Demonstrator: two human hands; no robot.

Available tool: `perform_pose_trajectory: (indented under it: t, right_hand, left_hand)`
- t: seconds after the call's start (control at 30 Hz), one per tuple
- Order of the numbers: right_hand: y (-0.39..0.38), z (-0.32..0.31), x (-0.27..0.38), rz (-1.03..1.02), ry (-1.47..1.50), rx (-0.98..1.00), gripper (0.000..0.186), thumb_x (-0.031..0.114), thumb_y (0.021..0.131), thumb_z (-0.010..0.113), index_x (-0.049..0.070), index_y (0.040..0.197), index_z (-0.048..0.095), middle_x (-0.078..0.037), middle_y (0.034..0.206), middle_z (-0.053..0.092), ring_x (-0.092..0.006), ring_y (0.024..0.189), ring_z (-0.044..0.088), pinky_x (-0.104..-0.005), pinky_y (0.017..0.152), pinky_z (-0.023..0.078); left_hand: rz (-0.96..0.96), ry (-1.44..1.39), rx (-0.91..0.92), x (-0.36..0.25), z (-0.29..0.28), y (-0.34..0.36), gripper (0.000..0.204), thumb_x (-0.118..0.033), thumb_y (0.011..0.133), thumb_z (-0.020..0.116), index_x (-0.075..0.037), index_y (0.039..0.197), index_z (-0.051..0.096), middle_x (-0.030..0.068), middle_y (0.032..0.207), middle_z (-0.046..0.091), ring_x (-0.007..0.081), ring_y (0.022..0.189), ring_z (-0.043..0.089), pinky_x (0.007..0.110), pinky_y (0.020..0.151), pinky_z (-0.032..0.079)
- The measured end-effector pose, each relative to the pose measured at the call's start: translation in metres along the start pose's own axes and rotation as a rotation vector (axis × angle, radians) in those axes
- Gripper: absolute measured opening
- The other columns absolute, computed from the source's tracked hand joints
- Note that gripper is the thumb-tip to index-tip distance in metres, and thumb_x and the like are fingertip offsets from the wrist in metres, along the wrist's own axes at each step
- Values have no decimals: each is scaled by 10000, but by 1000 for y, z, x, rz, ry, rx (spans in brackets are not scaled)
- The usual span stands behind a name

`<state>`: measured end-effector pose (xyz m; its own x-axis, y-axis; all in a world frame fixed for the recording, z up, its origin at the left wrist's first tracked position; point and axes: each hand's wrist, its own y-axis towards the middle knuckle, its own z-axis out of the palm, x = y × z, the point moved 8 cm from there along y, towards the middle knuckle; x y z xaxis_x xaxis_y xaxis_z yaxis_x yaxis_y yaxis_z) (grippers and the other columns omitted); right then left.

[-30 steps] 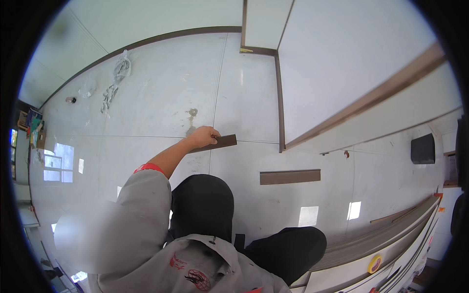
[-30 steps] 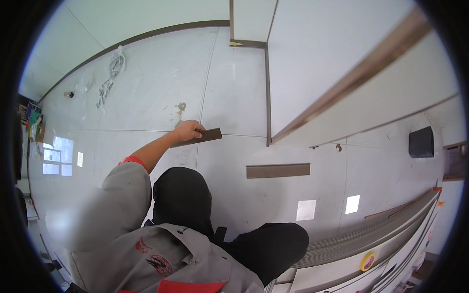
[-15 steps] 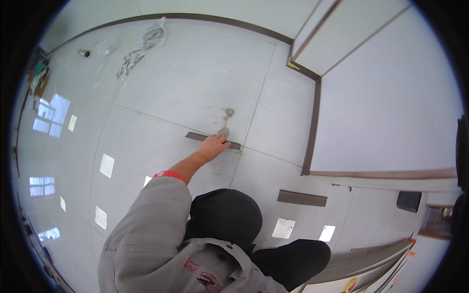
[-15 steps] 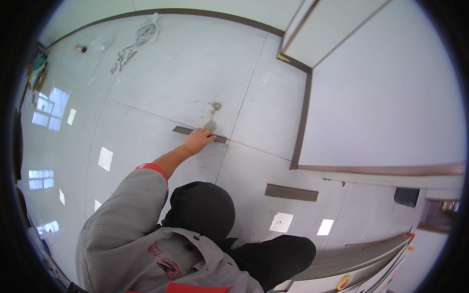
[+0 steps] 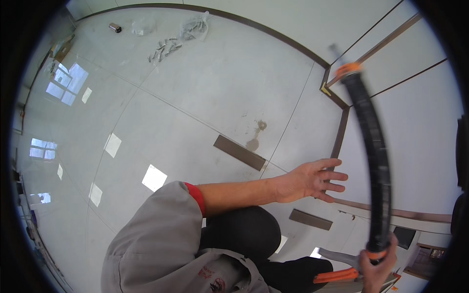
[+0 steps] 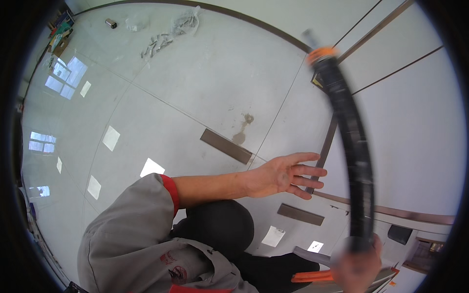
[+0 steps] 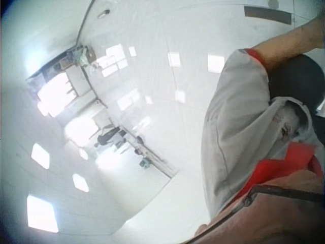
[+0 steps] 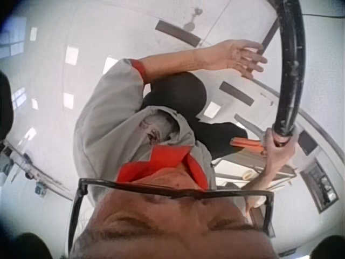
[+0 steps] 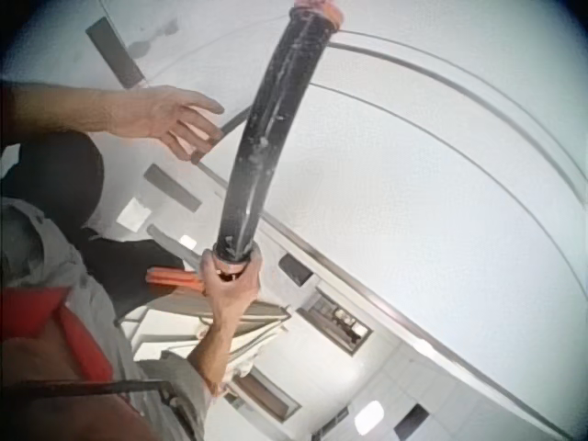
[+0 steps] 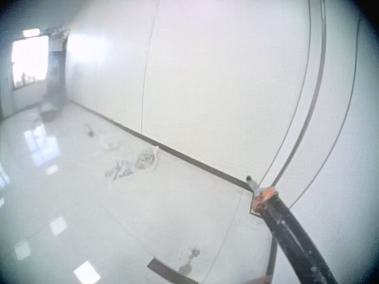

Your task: The person measures and cuts a metal baseboard trim piece, then applies adhesive and fits it along the base of a wall panel. They use a tape measure, marker, angle grinder, and caulking gun to prepare and install the trim.

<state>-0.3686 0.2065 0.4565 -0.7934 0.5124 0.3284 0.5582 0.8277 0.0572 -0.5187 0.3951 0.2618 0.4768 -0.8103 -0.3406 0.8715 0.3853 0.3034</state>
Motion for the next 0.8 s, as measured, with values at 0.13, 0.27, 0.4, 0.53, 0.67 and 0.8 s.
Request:
perform_pose_trajectory:
  t: [0.13, 0.27, 0.4, 0.53, 0.67, 0.8]
  right_hand:
    - [14, 68, 42, -195, -124, 237, 686, 158, 624, 815, -8, 1246, 579, -156, 892, 660, -309, 757, 673, -383, 759, 551]
    - [4, 88, 49, -561, -436, 79, 725, 174, 646, 825, -8, 1291, 548, -211, 1059, 660, -391, 877, 698, -443, 774, 568]
    - [-50, 56, 59, -919, -360, -209, 585, 186, 784, 877, -49, 1239, 594, -199, 1150, 669, -262, 976, 655, -407, 806, 560]
    - [-77, 55, -41, -324, 1, -236, 671, 188, 833, 838, -32, 1379, 517, -183, 1262, 628, -257, 1080, 629, -392, 857, 547]
    - [-75, 107, -80, 353, 740, 310, 726, 140, 883, 726, -36, 1493, 374, -174, 1215, 627, -191, 925, 639, -328, 836, 542]
    - [-84, 146, -114, 701, 712, 680, 552, 132, 887, 671, -75, 1368, 498, -157, 797, 693, -207, 573, 640, -375, 936, 543]
  left_hand:
    - [36, -57, -232, -5, -45, -17, 617, -431, 973, 662, -79, 1438, 461, 131, 1331, 626, 277, 1224, 623, 450, 1030, 512]
    - [-49, -71, -456, 6, -70, -36, 356, -414, 1006, 611, -104, 1181, 609, 77, 1148, 707, 227, 1103, 678, 442, 1001, 525]
    - [43, -132, -517, 0, -91, -52, 394, -443, 1005, 596, -95, 1189, 602, 87, 1165, 703, 236, 1110, 679, 451, 1019, 515]
    - [42, -224, -600, 2, -99, -62, 416, -482, 996, 596, -106, 1172, 611, 80, 1155, 705, 235, 1112, 680, 450, 1025, 513]
    - [0, -318, -677, 19, -115, -78, 433, -535, 958, 642, -143, 1139, 615, 56, 1138, 708, 216, 1117, 669, 446, 1026, 488]
    - [-77, -308, -724, 31, -121, -91, 425, -529, 953, 655, -144, 1130, 620, 56, 1123, 707, 217, 1106, 671, 444, 1003, 508]
